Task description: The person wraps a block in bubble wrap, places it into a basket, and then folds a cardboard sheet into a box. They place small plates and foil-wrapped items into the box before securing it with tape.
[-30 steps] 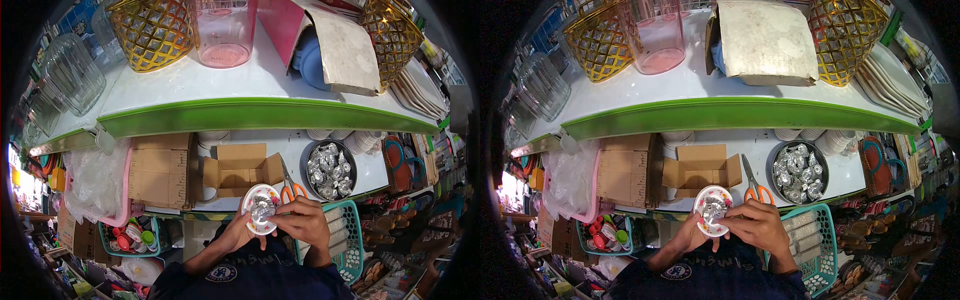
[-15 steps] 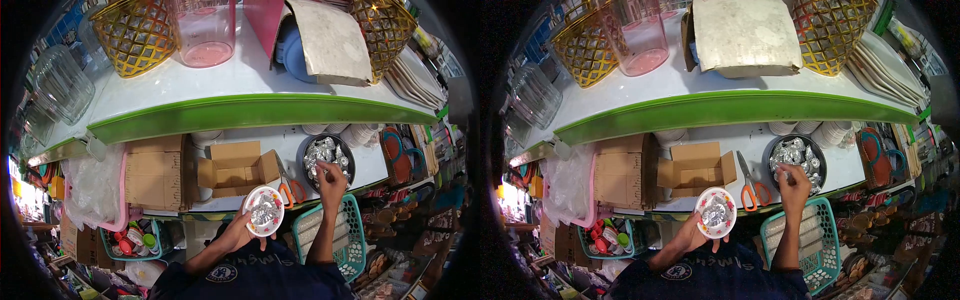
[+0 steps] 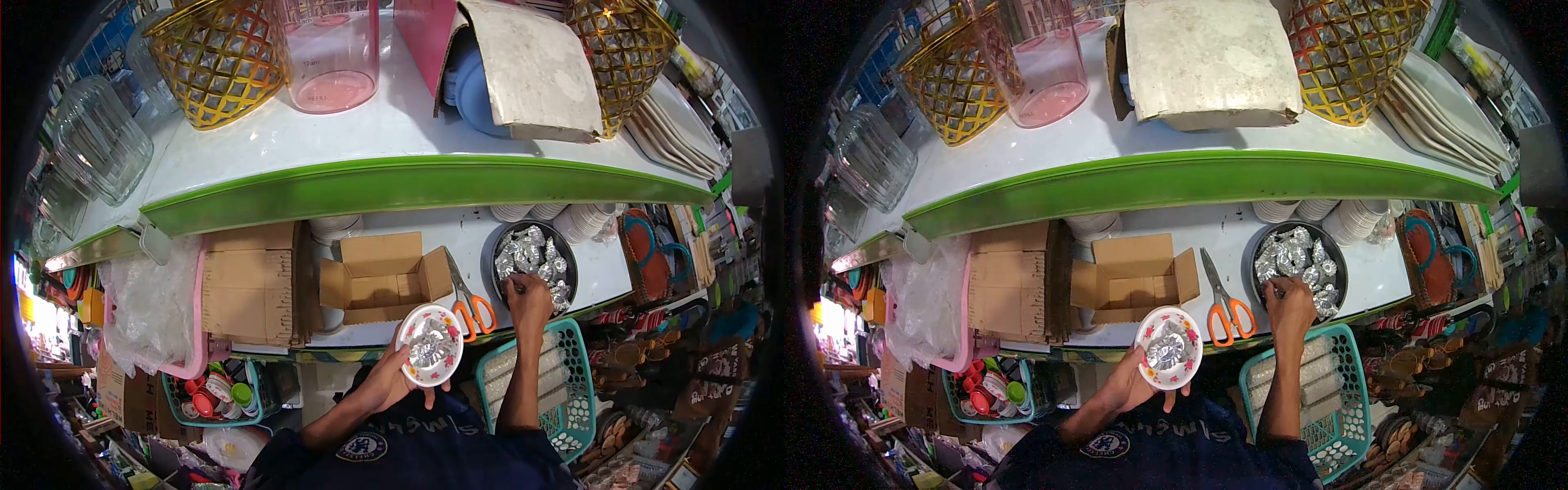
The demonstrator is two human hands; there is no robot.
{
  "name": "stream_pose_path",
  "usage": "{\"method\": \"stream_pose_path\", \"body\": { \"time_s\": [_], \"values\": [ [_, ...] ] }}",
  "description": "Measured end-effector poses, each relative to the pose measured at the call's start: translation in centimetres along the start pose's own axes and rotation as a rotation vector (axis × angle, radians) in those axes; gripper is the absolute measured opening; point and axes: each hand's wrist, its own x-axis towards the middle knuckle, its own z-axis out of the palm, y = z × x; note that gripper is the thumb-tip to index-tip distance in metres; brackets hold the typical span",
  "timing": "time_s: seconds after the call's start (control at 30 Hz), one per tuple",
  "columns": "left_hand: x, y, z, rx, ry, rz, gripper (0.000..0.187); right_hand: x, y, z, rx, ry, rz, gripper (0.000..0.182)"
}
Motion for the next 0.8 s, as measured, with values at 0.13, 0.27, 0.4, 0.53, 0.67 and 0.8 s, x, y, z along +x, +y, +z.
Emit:
{"method": "stream_pose_path", "body": {
  "time_s": [0.13,0.27,0.4,0.53,0.67,0.8],
  "values": [
    [-0.1,-0.4,-0.4,-0.034,0.016,-0.017,0.061,0.2,0.3,0.2,-0.018,0.032,0.022,0.015],
    [-0.1,-0.3,-0.3,-0.029,0.002,-0.003,0.062,0.2,0.2,-0.4,-0.034,0.06,0.045,0.013],
    [-0.2,-0.3,-0.4,-0.032,-0.007,-0.009,0.062,0.0,-0.3,-1.8,-0.048,0.042,0.07,0.014],
    [-0.4,-0.4,-0.6,-0.063,-0.021,-0.014,0.062,-0.3,0.6,-1.8,-0.091,0.086,0.064,0.014],
    [-0.6,-0.4,-0.5,-0.046,-0.022,-0.017,0.061,-0.4,0.6,-2.5,-0.11,0.136,0.062,0.014],
    [-0.8,-0.3,-0.7,-0.062,-0.032,-0.013,0.061,-0.5,0.9,-3.1,-0.049,0.197,0.061,0.015]
  ]
}}
